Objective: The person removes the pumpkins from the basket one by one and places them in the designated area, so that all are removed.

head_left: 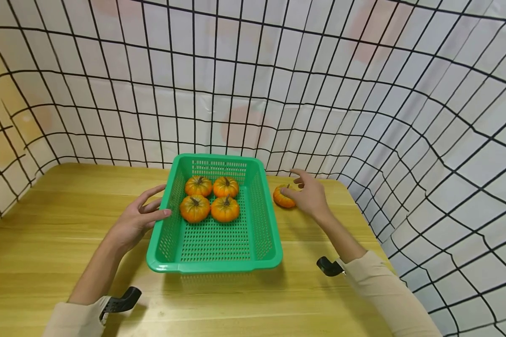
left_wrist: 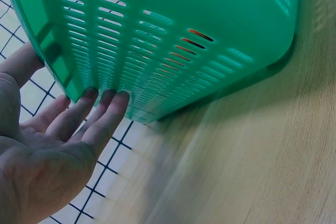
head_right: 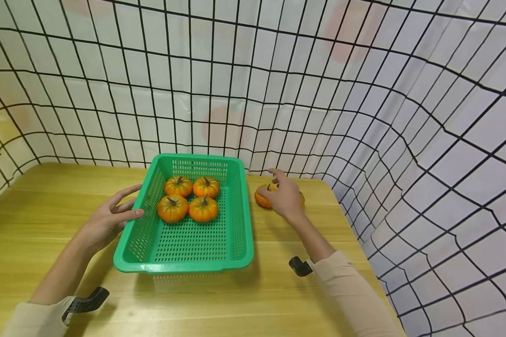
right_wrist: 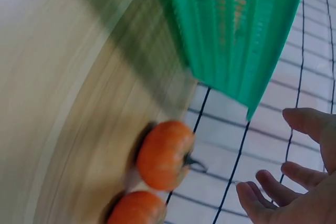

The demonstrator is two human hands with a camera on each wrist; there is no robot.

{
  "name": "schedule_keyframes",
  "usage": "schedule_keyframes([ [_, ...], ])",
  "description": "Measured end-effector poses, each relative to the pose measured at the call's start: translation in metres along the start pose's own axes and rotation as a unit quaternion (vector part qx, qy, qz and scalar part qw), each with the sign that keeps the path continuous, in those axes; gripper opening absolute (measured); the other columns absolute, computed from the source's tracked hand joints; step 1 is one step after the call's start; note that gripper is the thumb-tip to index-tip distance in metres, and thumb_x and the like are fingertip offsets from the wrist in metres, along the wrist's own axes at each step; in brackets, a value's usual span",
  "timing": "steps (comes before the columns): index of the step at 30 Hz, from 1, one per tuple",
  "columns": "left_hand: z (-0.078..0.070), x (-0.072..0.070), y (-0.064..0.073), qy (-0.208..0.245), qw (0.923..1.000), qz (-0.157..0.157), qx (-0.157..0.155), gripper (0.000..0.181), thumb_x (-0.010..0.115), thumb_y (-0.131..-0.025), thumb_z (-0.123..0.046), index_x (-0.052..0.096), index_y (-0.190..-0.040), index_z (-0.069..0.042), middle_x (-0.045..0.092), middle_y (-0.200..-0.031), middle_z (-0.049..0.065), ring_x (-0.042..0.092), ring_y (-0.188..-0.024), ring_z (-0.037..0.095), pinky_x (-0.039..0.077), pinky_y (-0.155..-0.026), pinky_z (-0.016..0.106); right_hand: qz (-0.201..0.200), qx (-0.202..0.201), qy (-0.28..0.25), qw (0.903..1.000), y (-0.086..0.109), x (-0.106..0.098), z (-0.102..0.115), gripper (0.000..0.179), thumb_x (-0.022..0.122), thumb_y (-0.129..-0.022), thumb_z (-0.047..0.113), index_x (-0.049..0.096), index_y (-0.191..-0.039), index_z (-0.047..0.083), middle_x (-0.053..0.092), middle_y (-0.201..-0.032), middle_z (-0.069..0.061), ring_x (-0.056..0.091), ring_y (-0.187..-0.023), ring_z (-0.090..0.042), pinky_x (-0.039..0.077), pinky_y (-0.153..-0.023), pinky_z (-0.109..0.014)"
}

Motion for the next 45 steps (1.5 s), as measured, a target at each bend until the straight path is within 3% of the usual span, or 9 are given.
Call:
schedule_keyframes([
  [6, 0.001, 0.0, 0.0, -0.003, 1.0, -0.003, -0.001, 0.08, 0.067, -0.097, -0.008, 0.022, -0.162, -0.019, 0.028, -0.162, 0.027, 0.065, -0.119, 0.018, 0.057, -0.093, 0.035, 0.041, -0.01, -0.019, 0.9989, 0.004, 0.013, 0.021, 0.068, 0.075, -0.091, 0.036, 0.048, -0.15, 0.014, 0.062, -0.136, -0.022, 0.059, -0.124, -0.041, 0.052, -0.098, -0.055],
  [13, 0.002, -0.001, -0.001, -0.007, 1.0, -0.003, 0.002, 0.08, 0.067, -0.097, -0.008, 0.022, -0.162, -0.019, 0.029, -0.162, 0.027, 0.065, -0.12, 0.019, 0.057, -0.093, 0.034, 0.043, -0.058, -0.015, 0.9972, 0.006, 0.026, 0.043, 0.066, 0.076, -0.091, 0.032, 0.051, -0.148, 0.012, 0.064, -0.132, -0.023, 0.063, -0.116, -0.039, 0.054, -0.094, -0.053],
  [23, 0.0, 0.001, 0.0, 0.002, 1.0, 0.0, 0.0, 0.079, 0.067, -0.097, -0.008, 0.022, -0.162, -0.02, 0.029, -0.162, 0.027, 0.065, -0.12, 0.02, 0.057, -0.093, 0.036, 0.07, -0.086, -0.011, 0.9938, 0.012, 0.052, 0.069, 0.067, 0.077, -0.089, 0.025, 0.05, -0.149, 0.013, 0.065, -0.131, -0.021, 0.062, -0.117, -0.038, 0.054, -0.093, -0.053],
  [34, -0.001, 0.0, -0.001, -0.006, 1.0, 0.001, -0.001, 0.079, 0.066, -0.098, -0.009, 0.021, -0.162, -0.02, 0.028, -0.163, 0.027, 0.065, -0.119, 0.02, 0.057, -0.093, 0.036, 0.098, -0.11, 0.014, 0.989, 0.015, 0.076, 0.089, 0.069, 0.079, -0.084, 0.015, 0.052, -0.148, 0.013, 0.066, -0.131, -0.017, 0.063, -0.118, -0.034, 0.057, -0.088, -0.046],
  [45, 0.0, -0.001, 0.0, -0.008, 0.9999, -0.002, -0.008, 0.079, 0.067, -0.098, -0.009, 0.022, -0.162, -0.021, 0.028, -0.163, 0.027, 0.066, -0.118, 0.018, 0.057, -0.092, 0.037, 0.146, -0.106, 0.02, 0.9834, 0.016, 0.098, 0.093, 0.077, 0.083, -0.084, 0.022, 0.046, -0.151, 0.009, 0.06, -0.142, -0.018, 0.058, -0.127, -0.038, 0.053, -0.1, -0.05],
])
Point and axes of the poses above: each hand's wrist, its own y-axis away from the middle knuckle, its own x-axis out of the palm, z = x × y, the point moved 6 cm from there along -y, towards the middle knuckle
